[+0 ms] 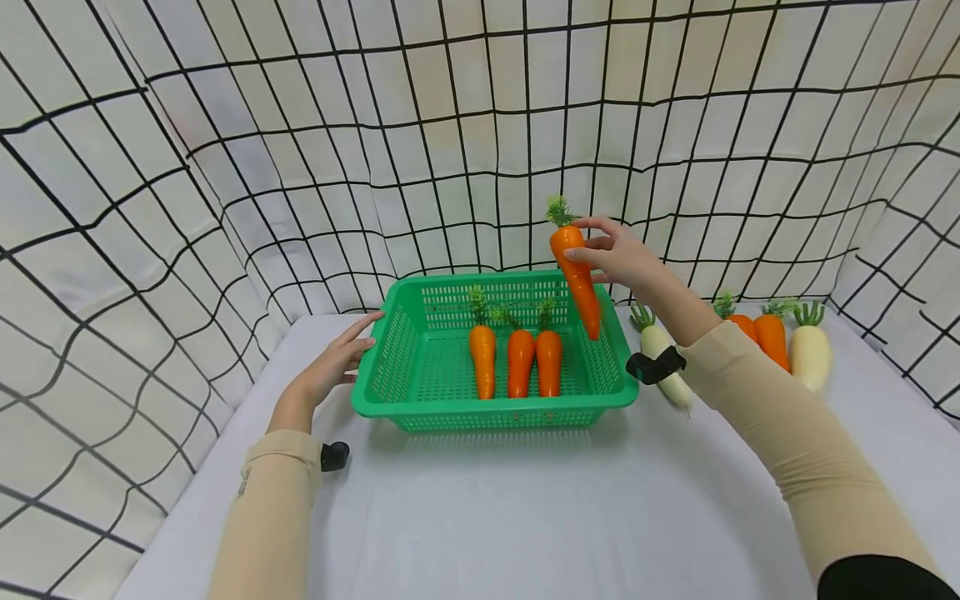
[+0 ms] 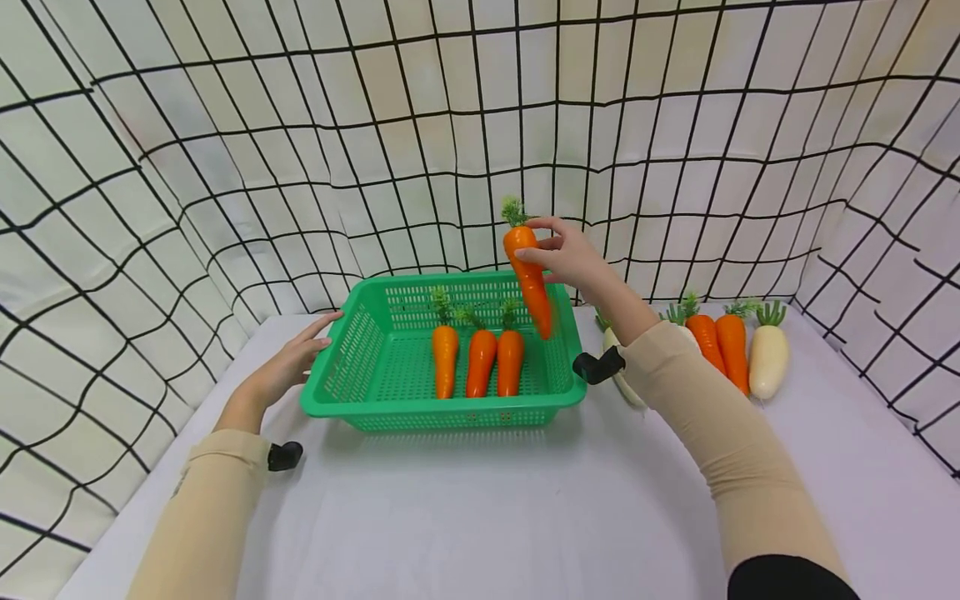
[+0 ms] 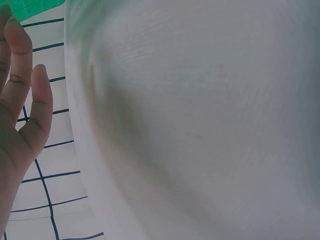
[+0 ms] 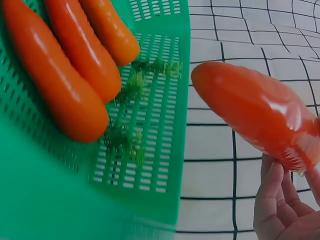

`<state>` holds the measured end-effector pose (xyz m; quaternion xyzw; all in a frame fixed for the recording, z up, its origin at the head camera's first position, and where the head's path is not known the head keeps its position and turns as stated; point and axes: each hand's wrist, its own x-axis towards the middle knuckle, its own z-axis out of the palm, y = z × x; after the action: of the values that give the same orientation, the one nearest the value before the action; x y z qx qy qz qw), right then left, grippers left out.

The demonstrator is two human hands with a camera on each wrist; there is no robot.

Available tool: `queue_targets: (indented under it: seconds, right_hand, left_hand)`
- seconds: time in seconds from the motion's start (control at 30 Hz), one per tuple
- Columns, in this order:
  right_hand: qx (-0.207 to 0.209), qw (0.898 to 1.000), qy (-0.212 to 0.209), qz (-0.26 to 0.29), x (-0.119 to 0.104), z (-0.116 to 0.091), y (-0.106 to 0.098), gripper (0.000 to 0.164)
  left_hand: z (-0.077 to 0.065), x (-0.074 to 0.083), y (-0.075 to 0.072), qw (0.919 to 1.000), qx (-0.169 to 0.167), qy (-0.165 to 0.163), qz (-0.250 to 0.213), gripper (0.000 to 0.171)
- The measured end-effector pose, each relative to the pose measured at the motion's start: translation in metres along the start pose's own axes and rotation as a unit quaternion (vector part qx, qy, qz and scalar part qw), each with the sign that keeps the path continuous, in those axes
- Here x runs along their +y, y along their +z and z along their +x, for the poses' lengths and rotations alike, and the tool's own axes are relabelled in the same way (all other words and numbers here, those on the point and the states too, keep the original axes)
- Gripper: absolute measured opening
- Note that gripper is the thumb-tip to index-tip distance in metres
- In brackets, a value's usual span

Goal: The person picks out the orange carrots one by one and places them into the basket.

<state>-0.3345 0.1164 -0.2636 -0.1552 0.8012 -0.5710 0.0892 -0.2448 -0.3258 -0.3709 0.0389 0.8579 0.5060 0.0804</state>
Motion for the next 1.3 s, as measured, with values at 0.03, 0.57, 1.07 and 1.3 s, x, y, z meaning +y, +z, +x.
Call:
queue_targets:
  seconds: [0.03,0.57,1.07,1.3]
  right_hand:
    - [-0.003,1.000,0.000,0.002,0.000,0.002,0.004,0.060]
    - [-0.043,0.999,0.016,0.004,0.010,0.032,0.068,0.061]
    - [-0.081,0.996,0.042,0.021,0.013,0.056,0.114,0.058]
    - [-0.134,0.990,0.027,-0.021,0.009,0.056,0.137,0.053]
  left_hand:
    - [0.000,0.000,0.000,1.0000,0.000,-0.001,-0.001,0.065]
    - [0.000,0.003,-0.001,1.0000,-0.002,0.007,0.002,0.064]
    - [-0.001,-0.002,-0.002,1.0000,0.002,0.003,0.008,0.063]
    - [0.000,-0.002,-0.002,1.0000,0.001,0.004,0.001,0.063]
